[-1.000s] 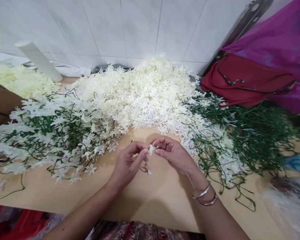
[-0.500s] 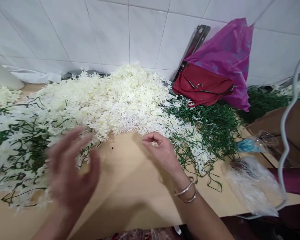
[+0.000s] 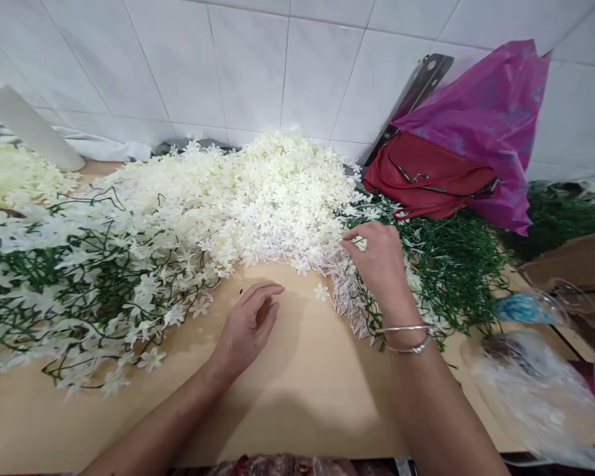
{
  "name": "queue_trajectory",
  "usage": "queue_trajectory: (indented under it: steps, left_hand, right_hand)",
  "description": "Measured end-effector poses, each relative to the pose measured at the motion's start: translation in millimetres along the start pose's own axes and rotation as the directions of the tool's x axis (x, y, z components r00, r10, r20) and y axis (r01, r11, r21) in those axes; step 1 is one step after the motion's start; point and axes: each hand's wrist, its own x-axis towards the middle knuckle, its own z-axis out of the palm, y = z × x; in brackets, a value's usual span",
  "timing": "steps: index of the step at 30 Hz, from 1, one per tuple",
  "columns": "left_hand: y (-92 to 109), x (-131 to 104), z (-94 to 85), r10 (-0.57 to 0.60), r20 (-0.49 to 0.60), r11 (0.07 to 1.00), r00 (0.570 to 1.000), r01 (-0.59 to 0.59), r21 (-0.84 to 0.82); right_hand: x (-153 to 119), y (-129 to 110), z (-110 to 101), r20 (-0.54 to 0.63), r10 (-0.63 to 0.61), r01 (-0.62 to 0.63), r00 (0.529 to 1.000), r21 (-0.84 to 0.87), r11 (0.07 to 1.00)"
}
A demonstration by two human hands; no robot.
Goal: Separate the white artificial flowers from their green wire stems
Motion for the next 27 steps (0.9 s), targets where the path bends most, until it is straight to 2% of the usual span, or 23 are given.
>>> queue_trajectory:
  steps: [2, 4, 7, 8, 10, 11, 13, 15, 19, 22, 24, 25, 27]
  left_hand:
    - [0, 1, 0.4, -0.056, -0.028, 0.998, 0.998, 0.055, -0.037]
    - [-1, 1, 1.2, -0.099, -0.033, 0.991, 0.995, 0.095, -0.097]
    - [-2, -2, 1.5, -0.178, -0.02, 0.952, 0.984, 0.167, -0.256]
    - [-2, -3, 1.0, -0.212, -0.01, 0.929, 0.977, 0.198, -0.314]
    - [-1, -3, -0.6, -0.281, 0.017, 0.873, 0.96, 0.263, -0.41]
    - [-1, -3, -1.7, -0.31, 0.024, 0.848, 0.95, 0.288, -0.445]
    - [0, -1, -3.4, -0.356, 0.009, 0.814, 0.935, 0.314, -0.488]
    - [-1, 1, -3.9, -0.384, -0.025, 0.795, 0.923, 0.317, -0.517]
    - [-7, 2, -1.5, -0.434, -0.049, 0.738, 0.9, 0.323, -0.593]
    - [-9, 3, -0.4, -0.458, -0.049, 0.703, 0.888, 0.328, -0.631]
    - [-8, 4, -1.3, -0.463, -0.041, 0.7, 0.886, 0.336, -0.63]
    - [-8, 4, -2.1, -0.464, -0.039, 0.705, 0.885, 0.342, -0.622]
    - [-6, 5, -4.1, -0.461, -0.043, 0.723, 0.887, 0.347, -0.597]
  right_hand:
    - [3, -4, -21, -0.119, 0.005, 0.01, 0.993, 0.129, 0.992]
    - [5, -14, -39, -0.212, 0.064, -0.004, 0.975, 0.273, 0.962]
    - [-3, -38, -48, -0.181, 0.135, -0.02, 0.974, 0.525, 0.851]
    - [-9, -47, -43, -0.109, 0.13, -0.032, 0.986, 0.634, 0.772]
    - [-25, -64, -27, 0.104, 0.105, -0.146, 0.989, 0.796, 0.588]
    - [-34, -72, -16, 0.238, 0.062, -0.237, 0.969, 0.836, 0.494]
    - [-53, -84, 5, 0.421, -0.001, -0.399, 0.907, 0.862, 0.314]
    - [-68, -90, 21, 0.537, -0.022, -0.519, 0.843, 0.824, 0.229]
    - [-82, -88, 31, 0.651, -0.081, -0.627, 0.755, 0.752, 0.202]
    - [-79, -79, 31, 0.687, -0.099, -0.661, 0.72, 0.722, 0.205]
    - [-73, -73, 32, 0.678, -0.07, -0.649, 0.732, 0.725, 0.231]
    - [-68, -70, 33, 0.657, -0.043, -0.625, 0.753, 0.734, 0.266]
    - [-57, -67, 38, 0.569, 0.011, -0.523, 0.822, 0.748, 0.408]
